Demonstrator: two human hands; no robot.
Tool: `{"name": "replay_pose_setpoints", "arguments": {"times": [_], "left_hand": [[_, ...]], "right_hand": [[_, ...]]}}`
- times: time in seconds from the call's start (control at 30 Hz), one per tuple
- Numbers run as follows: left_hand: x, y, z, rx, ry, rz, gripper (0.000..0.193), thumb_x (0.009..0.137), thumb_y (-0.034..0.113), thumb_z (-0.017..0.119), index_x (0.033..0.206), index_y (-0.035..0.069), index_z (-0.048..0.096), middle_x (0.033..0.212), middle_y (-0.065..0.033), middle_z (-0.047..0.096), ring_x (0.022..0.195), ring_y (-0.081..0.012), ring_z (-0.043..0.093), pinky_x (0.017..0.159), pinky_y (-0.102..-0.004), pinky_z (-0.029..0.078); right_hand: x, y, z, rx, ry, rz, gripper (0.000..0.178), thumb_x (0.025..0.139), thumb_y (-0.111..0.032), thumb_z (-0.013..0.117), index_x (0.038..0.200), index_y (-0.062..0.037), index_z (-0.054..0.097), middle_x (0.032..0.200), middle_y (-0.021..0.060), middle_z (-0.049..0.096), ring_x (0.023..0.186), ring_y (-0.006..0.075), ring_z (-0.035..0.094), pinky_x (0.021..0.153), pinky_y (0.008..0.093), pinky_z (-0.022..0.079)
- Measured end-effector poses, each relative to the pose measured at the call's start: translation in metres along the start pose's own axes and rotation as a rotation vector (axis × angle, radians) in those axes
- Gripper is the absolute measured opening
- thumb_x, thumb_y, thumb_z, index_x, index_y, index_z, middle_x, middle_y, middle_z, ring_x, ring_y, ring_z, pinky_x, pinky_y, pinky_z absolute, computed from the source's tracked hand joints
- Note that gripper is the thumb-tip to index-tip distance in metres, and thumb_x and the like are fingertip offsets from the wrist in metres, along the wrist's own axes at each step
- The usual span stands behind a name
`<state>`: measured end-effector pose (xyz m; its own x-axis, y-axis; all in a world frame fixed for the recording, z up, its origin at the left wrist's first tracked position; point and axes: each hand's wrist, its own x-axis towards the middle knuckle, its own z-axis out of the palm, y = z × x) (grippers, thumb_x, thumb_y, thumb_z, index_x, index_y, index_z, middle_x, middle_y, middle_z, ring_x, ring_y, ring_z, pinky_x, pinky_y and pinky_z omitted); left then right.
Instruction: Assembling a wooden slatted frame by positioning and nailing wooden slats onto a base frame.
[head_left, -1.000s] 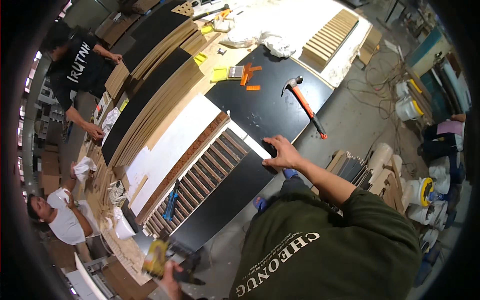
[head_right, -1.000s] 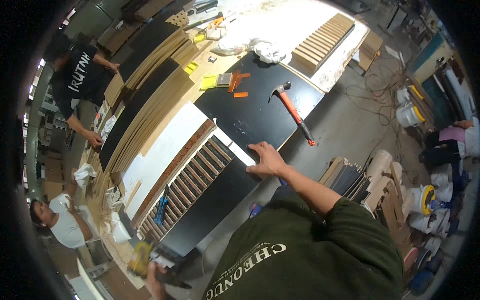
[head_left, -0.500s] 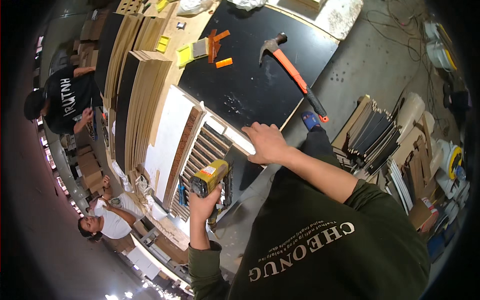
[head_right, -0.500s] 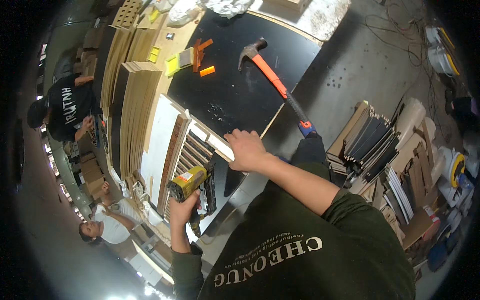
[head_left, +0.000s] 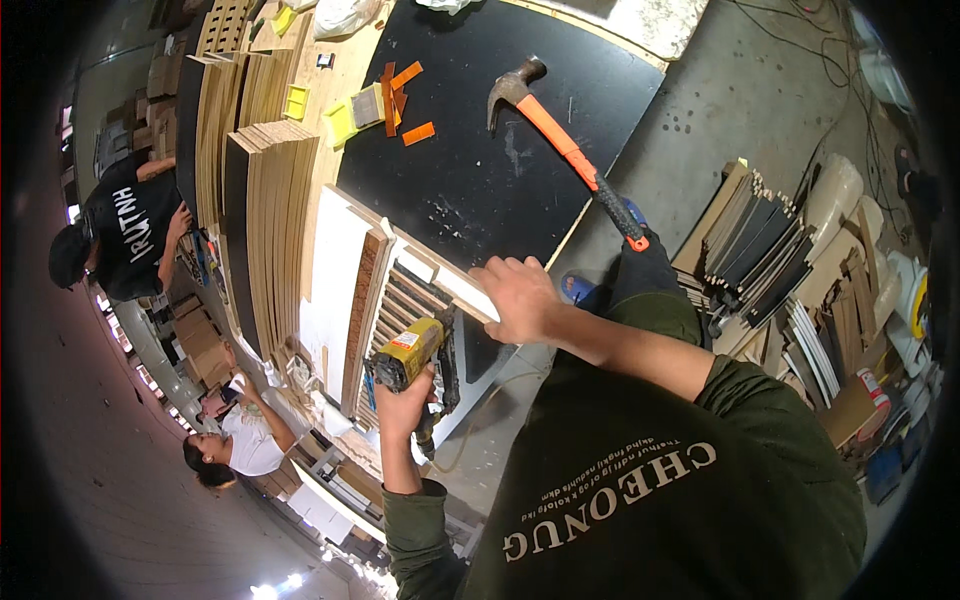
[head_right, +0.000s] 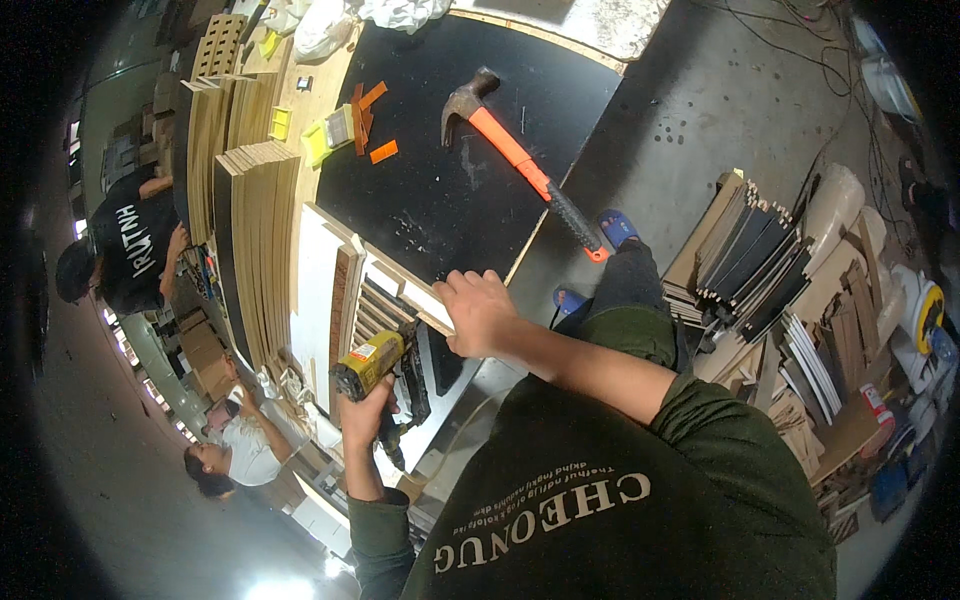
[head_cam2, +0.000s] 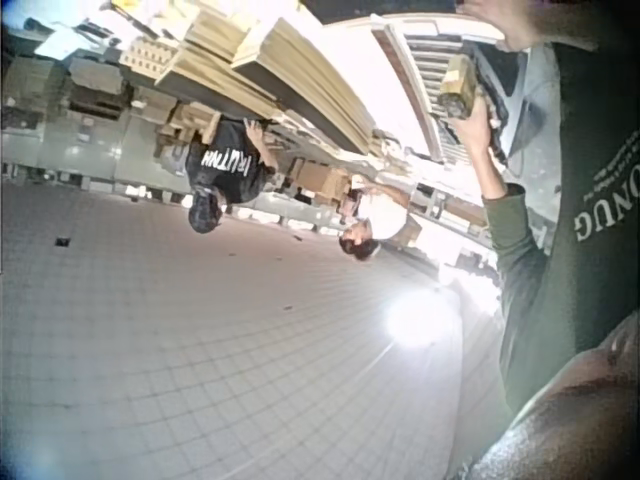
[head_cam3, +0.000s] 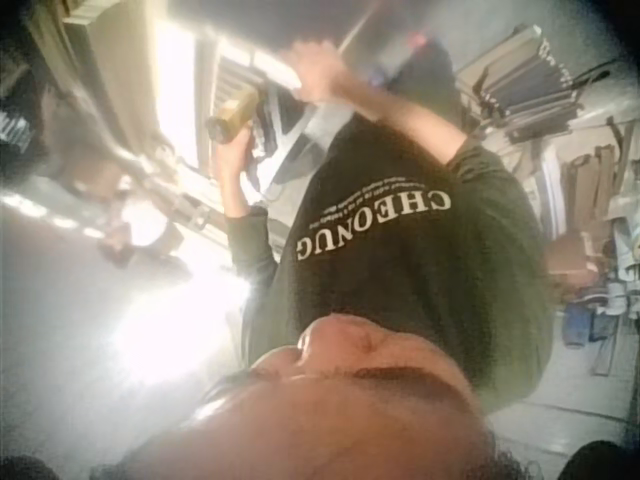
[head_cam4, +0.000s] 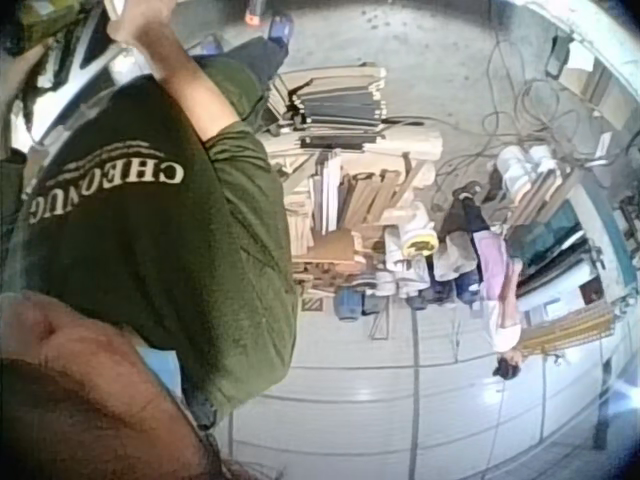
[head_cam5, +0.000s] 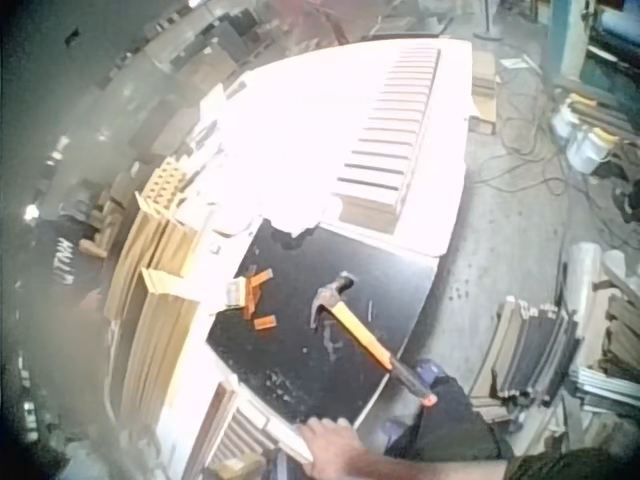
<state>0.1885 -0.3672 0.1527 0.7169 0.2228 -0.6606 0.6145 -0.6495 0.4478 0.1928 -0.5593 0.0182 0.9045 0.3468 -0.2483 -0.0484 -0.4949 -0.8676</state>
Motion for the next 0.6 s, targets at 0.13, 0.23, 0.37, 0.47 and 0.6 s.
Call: {"name": "replay_pose_setpoints", "arguments": {"times": [0.13, 0.23, 0.37, 0.47, 0.6], "left_hand": [[0.0, 0.0019, -0.0001, -0.011, 0.021, -0.014, 0.024, 0.077, 0.007, 0.064, 0.097, -0.005, 0.059, 0.068, -0.0033, 0.057, 0.049, -0.0095, 0.053, 0.044, -0.0231, 0.046], [0.0007, 0.004, -0.0011, 0.011, 0.017, -0.015, 0.025, 0.077, 0.008, 0.065, 0.097, -0.006, 0.059, 0.068, -0.0036, 0.057, 0.049, -0.0095, 0.053, 0.044, -0.0231, 0.046], [0.001, 0.0047, -0.0011, 0.013, 0.009, -0.004, 0.025, 0.077, 0.008, 0.066, 0.097, -0.006, 0.059, 0.069, -0.0041, 0.058, 0.049, -0.0095, 0.054, 0.044, -0.0232, 0.046], [0.0, 0.0039, -0.0022, 0.004, 0.015, 0.005, 0.025, 0.077, 0.008, 0.066, 0.096, -0.006, 0.059, 0.069, -0.0042, 0.058, 0.049, -0.0096, 0.054, 0.044, -0.0234, 0.046], [0.0012, 0.0049, -0.0037, 0.021, 0.012, -0.019, 0.025, 0.077, 0.008, 0.066, 0.096, -0.006, 0.059, 0.069, -0.0043, 0.058, 0.049, -0.0096, 0.054, 0.043, -0.0233, 0.046]], "right_hand": [[-0.0003, 0.0006, 0.0013, 0.003, 0.017, -0.013, 0.068, 0.063, -0.026, 0.072, 0.123, -0.0056, 0.048, 0.101, 0.0092, 0.051, 0.098, 0.0243, 0.05, 0.08, 0.0385, 0.035], [-0.0005, 0.001, 0.003, 0.007, 0.035, -0.021, 0.068, 0.063, -0.025, 0.072, 0.123, -0.0057, 0.048, 0.1, 0.009, 0.051, 0.097, 0.0241, 0.05, 0.08, 0.0382, 0.035], [-0.0008, 0.0002, 0.0017, 0.013, 0.022, -0.006, 0.068, 0.063, -0.025, 0.072, 0.123, -0.0057, 0.048, 0.1, 0.0089, 0.05, 0.097, 0.024, 0.05, 0.079, 0.0378, 0.035], [-0.0015, 0.0001, 0.0021, 0.022, 0.036, -0.015, 0.067, 0.062, -0.025, 0.072, 0.122, -0.0057, 0.048, 0.1, 0.0088, 0.051, 0.097, 0.024, 0.05, 0.078, 0.0372, 0.034], [-0.0013, 0.0011, 0.0028, 0.027, 0.05, -0.022, 0.067, 0.062, -0.025, 0.072, 0.122, -0.0056, 0.049, 0.1, 0.0086, 0.051, 0.097, 0.0238, 0.05, 0.078, 0.0369, 0.034]]}}
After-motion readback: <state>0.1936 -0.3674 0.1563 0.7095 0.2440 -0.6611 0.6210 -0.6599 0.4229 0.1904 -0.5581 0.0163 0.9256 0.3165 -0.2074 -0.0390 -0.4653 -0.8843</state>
